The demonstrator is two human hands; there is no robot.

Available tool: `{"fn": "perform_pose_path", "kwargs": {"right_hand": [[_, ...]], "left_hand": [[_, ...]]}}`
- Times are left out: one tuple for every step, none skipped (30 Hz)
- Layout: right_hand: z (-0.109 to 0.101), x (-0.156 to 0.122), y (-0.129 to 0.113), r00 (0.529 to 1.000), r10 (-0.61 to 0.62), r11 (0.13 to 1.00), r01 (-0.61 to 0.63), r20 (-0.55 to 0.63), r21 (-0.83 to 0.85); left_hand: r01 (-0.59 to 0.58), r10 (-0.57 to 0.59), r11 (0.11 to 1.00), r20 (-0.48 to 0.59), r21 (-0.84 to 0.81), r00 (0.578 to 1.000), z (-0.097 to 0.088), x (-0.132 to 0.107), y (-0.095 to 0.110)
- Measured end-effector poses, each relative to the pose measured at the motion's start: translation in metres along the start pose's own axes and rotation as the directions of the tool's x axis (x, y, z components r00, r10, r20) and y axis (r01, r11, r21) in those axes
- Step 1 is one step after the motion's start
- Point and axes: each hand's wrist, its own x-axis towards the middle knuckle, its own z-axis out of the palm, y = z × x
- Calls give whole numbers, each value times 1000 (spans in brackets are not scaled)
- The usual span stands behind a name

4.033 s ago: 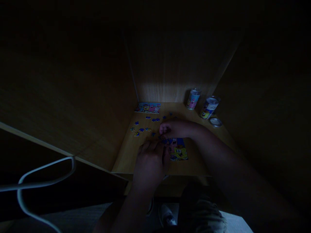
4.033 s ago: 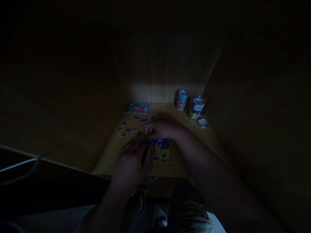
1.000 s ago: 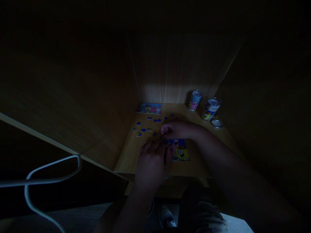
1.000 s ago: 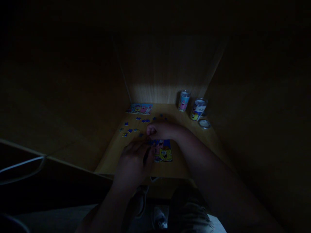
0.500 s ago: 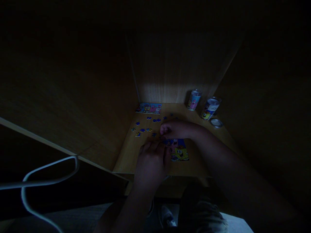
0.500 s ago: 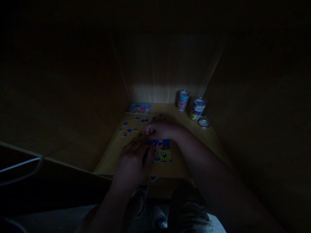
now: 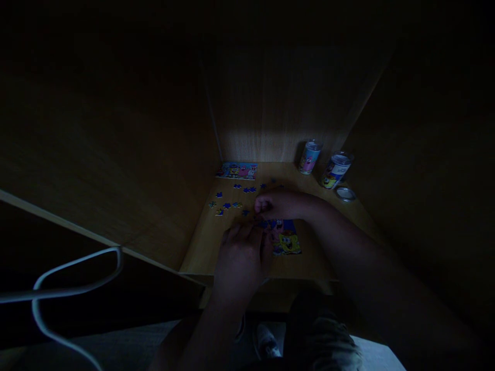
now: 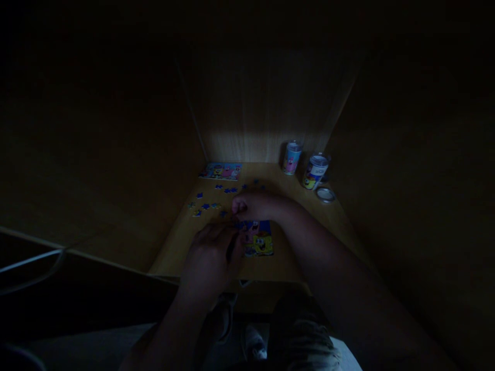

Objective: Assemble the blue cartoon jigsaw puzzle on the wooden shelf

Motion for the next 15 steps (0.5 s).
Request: {"fn": "perform_pose_path", "kwargs": {"right_hand": [[0,0,-1,1000,1,1000,-1,-4,-10],[-1,-1,-2,1000,-1,1000,1,-9,-21],[-1,-1,-2,1000,-5,999,4,-11,-35],[-1,-1,-3,1000,-9,999,8,-13,-48],[-2,-1,-3,1000,-13,998,13,-14,-60],[-2,-2,-4,1000,-16,997,15,-12,-69],[-2,-2,-4,1000,-16,997,15,-12,-74],[-3,-2,-4,1000,-16,997,15,-15,-78],[-3,-2,-4,1000,-16,997,15,-17,-82],[-3,-2,-4,1000,-16,996,14,-17,-84],[-3,-2,-4,1000,-15,996,14,-13,-84],[-3,-2,-4,1000,-14,996,14,-10,-83],[-3,-2,-3,1000,-12,997,12,-7,-81],[-3,-2,-3,1000,-9,997,9,-5,-77],[-3,-2,-3,1000,-6,997,6,-3,-71]], "left_hand": [[-1,1,1000,-2,1,1000,0,0,0],[-1,1,1000,-3,3,1000,0,0,0],[-1,1,1000,-1,4,1000,0,1,0],[1,-1,1000,2,5,1000,0,1,0],[3,-4,1000,4,4,1000,0,1,1],[5,-5,1000,4,1,1000,0,1,1],[3,-3,1000,2,-3,1000,0,1,1],[1,-1,1000,-2,-8,1000,0,1,0],[-2,2,1000,-7,-12,1000,0,1,0],[-4,4,1000,-10,-15,1000,0,1,0],[-6,6,1000,-10,-18,1000,0,1,0],[-10,9,1000,-9,-21,1000,0,1,0],[-13,13,1000,-7,-25,1000,0,1,0],[-16,15,999,-5,-29,1000,-1,1,0],[-18,18,999,-4,-32,1000,-1,1,0]]}}
